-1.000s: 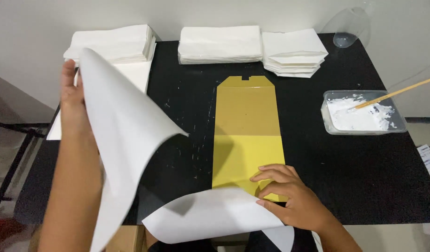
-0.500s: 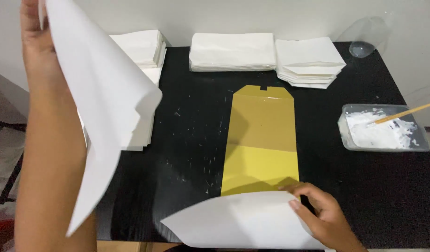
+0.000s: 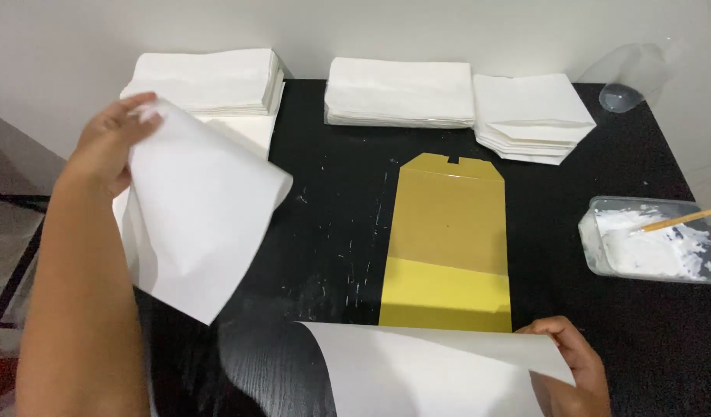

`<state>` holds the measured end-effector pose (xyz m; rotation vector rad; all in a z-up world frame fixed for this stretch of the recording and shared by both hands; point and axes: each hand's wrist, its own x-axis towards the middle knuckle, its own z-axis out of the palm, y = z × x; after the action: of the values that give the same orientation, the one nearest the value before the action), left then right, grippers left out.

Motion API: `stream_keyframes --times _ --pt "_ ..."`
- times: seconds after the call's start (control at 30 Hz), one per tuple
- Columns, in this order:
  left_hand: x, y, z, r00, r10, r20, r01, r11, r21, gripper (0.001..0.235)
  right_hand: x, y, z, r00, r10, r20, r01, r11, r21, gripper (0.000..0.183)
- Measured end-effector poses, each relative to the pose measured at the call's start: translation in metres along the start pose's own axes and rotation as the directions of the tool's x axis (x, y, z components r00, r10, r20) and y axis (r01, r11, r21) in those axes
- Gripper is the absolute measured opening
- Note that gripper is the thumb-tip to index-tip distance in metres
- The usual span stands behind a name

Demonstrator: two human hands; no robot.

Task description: Gluing a sheet of paper onto a cardboard template using a brush and liquid glue.

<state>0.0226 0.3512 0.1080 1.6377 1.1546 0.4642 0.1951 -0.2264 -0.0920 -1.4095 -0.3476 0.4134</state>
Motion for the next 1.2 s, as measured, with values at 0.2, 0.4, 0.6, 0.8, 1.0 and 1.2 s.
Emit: stream_keyframes --times 0.2,0.4,0.6,0.8,1.0,1.2 --pt "0.009 0.014 0.002 0.987 0.064 0.148 -0.06 0.998 -0.033 0.048 -0.002 -0.013 0.017 0.996 0.026 -0.085 -0.038 0.989 -0.143 0.014" --pt "0.076 -0.01 -0.032 0.601 0.799 0.034 -0.67 0.527 -0.523 0.049 -0.003 -0.02 0.024 0.991 0.077 -0.113 -0.079 0.997 -0.014 0.023" --pt "0.097 -0.061 -0.058 0.454 0.888 0.069 -0.789 0.437 -0.432 0.054 -0.005 -0.019 0.026 0.997 0.057 -0.05 -0.049 0.987 0.156 0.018" --pt "0.055 -0.073 -0.043 0.972 0.132 -0.196 -0.178 0.955 -0.238 0.027 -0.003 -0.013 0.022 0.992 0.102 -0.079 -0.087 0.983 0.164 0.025" --pt "0.001 -0.043 -0.022 0.988 0.074 -0.137 -0.059 0.992 0.109 0.036 -0.001 -0.018 0.025 0.997 0.059 -0.044 -0.055 0.994 0.096 0.03" --pt "-0.011 -0.051 -0.037 0.993 -0.057 -0.099 0.088 0.933 0.348 0.038 -0.002 -0.012 0.025 0.999 0.03 -0.016 -0.027 0.988 0.154 0.015"
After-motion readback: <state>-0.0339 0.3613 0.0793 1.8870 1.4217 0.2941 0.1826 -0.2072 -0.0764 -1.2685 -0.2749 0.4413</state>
